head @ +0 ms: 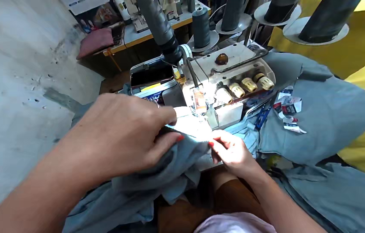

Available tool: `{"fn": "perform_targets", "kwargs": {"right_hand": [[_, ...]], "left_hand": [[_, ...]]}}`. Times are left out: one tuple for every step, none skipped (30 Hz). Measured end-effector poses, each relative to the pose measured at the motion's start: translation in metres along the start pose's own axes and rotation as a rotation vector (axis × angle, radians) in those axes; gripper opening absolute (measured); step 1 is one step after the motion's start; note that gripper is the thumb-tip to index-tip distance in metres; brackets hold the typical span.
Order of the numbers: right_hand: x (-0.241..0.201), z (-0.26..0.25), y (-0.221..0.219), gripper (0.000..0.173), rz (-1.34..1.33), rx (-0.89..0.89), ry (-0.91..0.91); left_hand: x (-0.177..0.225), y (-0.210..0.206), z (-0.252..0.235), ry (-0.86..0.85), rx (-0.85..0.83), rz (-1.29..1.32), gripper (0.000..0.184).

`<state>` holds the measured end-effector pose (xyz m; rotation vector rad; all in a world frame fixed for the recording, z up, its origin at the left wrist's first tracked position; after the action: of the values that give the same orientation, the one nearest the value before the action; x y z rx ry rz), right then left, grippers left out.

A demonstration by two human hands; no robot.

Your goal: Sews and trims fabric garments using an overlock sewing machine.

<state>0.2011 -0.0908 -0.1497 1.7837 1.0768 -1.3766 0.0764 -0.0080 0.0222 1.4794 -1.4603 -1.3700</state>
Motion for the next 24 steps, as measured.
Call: {"fn": "perform_targets", "kwargs": {"right_hand": [[0.005, 0.007, 0.002, 0.014, 0.003, 0.018, -0.004], [0.01, 0.013, 0.004, 0.014, 0.0, 0.038, 0.002], [0.013, 0.017, 0.005, 0.013, -0.005, 0.054, 0.015], [0.016, 0.019, 0.005, 0.013, -0.007, 0.066, 0.034], [0.017, 0.02, 0.005, 0.012, -0.006, 0.077, 0.051], [0.019, 0.019, 0.005, 0.012, -0.003, 0.085, 0.06], [0.02, 0.017, 0.005, 0.012, 0.003, 0.09, 0.063], [0.022, 0.014, 0.005, 0.012, 0.009, 0.095, 0.059], [0.023, 0.009, 0.005, 0.011, 0.012, 0.097, 0.055], [0.024, 0.005, 0.005, 0.011, 0.012, 0.097, 0.054], [0.025, 0.001, 0.004, 0.01, 0.009, 0.096, 0.051], [0.026, -0.003, 0.004, 0.01, 0.004, 0.093, 0.05], [0.026, -0.006, 0.004, 0.009, 0.001, 0.091, 0.053], [0.026, -0.008, 0.003, 0.009, 0.0, 0.092, 0.057], [0.025, -0.008, 0.003, 0.01, 0.003, 0.093, 0.059], [0.025, -0.009, 0.003, 0.01, 0.008, 0.091, 0.057], [0.026, -0.009, 0.003, 0.01, 0.01, 0.091, 0.057], [0.026, -0.01, 0.003, 0.01, 0.011, 0.093, 0.059], [0.027, -0.011, 0.003, 0.009, 0.012, 0.095, 0.059], [0.028, -0.013, 0.003, 0.009, 0.009, 0.098, 0.061], [0.029, -0.015, 0.003, 0.01, 0.007, 0.095, 0.058], [0.03, -0.018, 0.003, 0.01, 0.007, 0.093, 0.051], [0.03, -0.021, 0.002, 0.01, 0.013, 0.088, 0.042], [0.029, -0.022, 0.002, 0.011, 0.023, 0.08, 0.037]], "left_hand": [[-0.001, -0.009, 0.001, -0.002, -0.024, -0.011, 0.034], [-0.002, -0.016, 0.001, -0.001, -0.048, 0.006, 0.037], [-0.001, -0.02, 0.0, 0.005, -0.072, 0.043, 0.039], [-0.001, -0.022, -0.001, 0.02, -0.104, 0.112, 0.041], [-0.001, -0.024, -0.002, 0.035, -0.13, 0.143, 0.042], [-0.003, -0.027, -0.001, 0.048, -0.141, 0.148, 0.042], [-0.004, -0.03, -0.001, 0.061, -0.143, 0.152, 0.042], [-0.006, -0.034, 0.0, 0.067, -0.132, 0.132, 0.04], [-0.009, -0.038, 0.001, 0.056, -0.099, 0.069, 0.036], [-0.01, -0.042, 0.001, 0.051, -0.077, 0.042, 0.034], [-0.011, -0.045, 0.0, 0.049, -0.073, 0.035, 0.033], [-0.013, -0.047, 0.0, 0.053, -0.079, 0.038, 0.033], [-0.013, -0.049, -0.001, 0.063, -0.089, 0.04, 0.032], [-0.014, -0.05, -0.002, 0.073, -0.096, 0.036, 0.031], [-0.015, -0.051, -0.002, 0.077, -0.096, 0.034, 0.032], [-0.016, -0.052, -0.002, 0.082, -0.096, 0.031, 0.032], [-0.016, -0.053, -0.002, 0.085, -0.099, 0.024, 0.032], [-0.017, -0.054, -0.001, 0.093, -0.111, 0.023, 0.032], [-0.018, -0.056, -0.001, 0.098, -0.122, 0.028, 0.031], [-0.019, -0.057, -0.001, 0.101, -0.134, 0.036, 0.03], [-0.021, -0.058, -0.001, 0.108, -0.149, 0.047, 0.03], [-0.024, -0.059, 0.0, 0.119, -0.158, 0.062, 0.032], [-0.027, -0.059, 0.0, 0.132, -0.164, 0.074, 0.033], [-0.029, -0.059, 0.001, 0.141, -0.163, 0.084, 0.035]]}}
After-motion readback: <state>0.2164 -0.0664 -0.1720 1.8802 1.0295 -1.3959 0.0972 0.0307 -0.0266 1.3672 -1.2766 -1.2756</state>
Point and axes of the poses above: each hand's wrist, its own z-axis away from the middle knuckle, its own y-axis out of the back of the hand, x = y × z, the point moved 8 cm from there along -z, towards the middle knuckle, and after that the axes turned 7 degrees about -y, right-handed, at the moved point
